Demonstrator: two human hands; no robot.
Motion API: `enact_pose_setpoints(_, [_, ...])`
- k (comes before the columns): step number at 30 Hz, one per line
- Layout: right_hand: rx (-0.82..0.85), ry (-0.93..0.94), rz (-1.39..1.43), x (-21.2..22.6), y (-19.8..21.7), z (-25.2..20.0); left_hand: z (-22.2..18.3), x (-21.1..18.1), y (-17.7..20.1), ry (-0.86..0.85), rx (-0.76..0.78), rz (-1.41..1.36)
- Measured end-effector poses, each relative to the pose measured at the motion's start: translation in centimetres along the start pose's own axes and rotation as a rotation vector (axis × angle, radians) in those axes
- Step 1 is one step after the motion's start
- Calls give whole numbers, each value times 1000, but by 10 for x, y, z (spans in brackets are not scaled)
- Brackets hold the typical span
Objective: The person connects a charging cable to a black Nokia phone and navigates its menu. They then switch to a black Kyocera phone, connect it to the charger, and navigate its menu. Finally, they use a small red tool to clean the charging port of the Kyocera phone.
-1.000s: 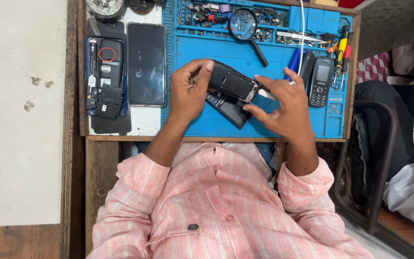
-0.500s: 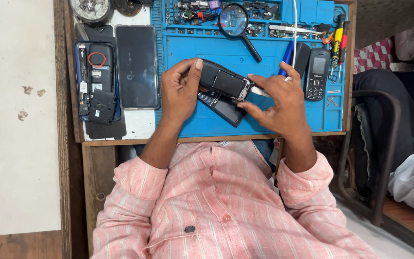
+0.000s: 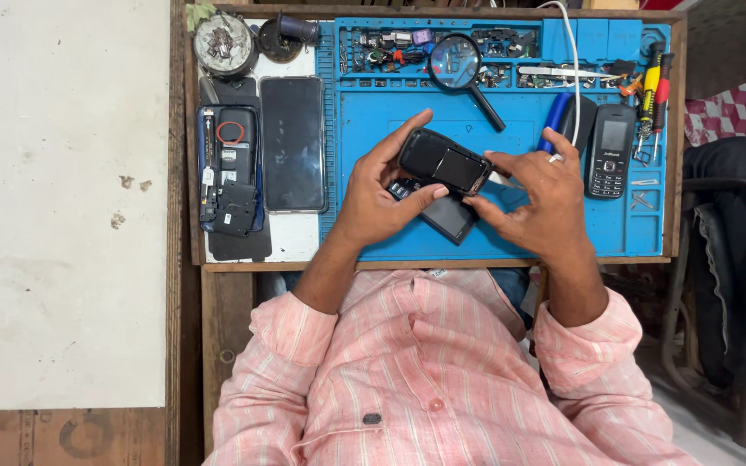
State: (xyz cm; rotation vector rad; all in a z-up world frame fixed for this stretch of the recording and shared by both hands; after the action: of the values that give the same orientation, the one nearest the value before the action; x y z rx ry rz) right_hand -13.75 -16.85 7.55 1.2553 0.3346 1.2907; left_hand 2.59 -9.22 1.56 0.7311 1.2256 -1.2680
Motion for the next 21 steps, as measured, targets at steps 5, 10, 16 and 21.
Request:
enact_pose_setpoints(5, [14, -8, 1, -3, -3, 0, 1, -2, -1, -2, 1, 44])
enact_pose_setpoints(10, [6, 8, 20, -1, 0, 0, 1, 3, -2, 25, -9, 15])
enact_pose_setpoints(16, [-7, 17, -11, 1, 4, 2, 2, 2, -1, 13, -18, 68])
enact_pose_setpoints(21, [-5, 49, -30, 1, 6, 3, 2, 19, 1, 119, -46, 139])
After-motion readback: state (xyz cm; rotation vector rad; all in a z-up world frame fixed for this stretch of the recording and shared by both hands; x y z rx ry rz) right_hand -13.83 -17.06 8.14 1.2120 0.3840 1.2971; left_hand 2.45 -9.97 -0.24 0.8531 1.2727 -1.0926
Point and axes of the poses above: each hand's wrist, its own z-axis towards the middle knuckle, its own y-axis out of the back of the hand, x = y × z, the point moved 10 cm from there along z, towards the middle knuckle, and after that the axes turned 5 degrees about z, right-handed, at the moved point
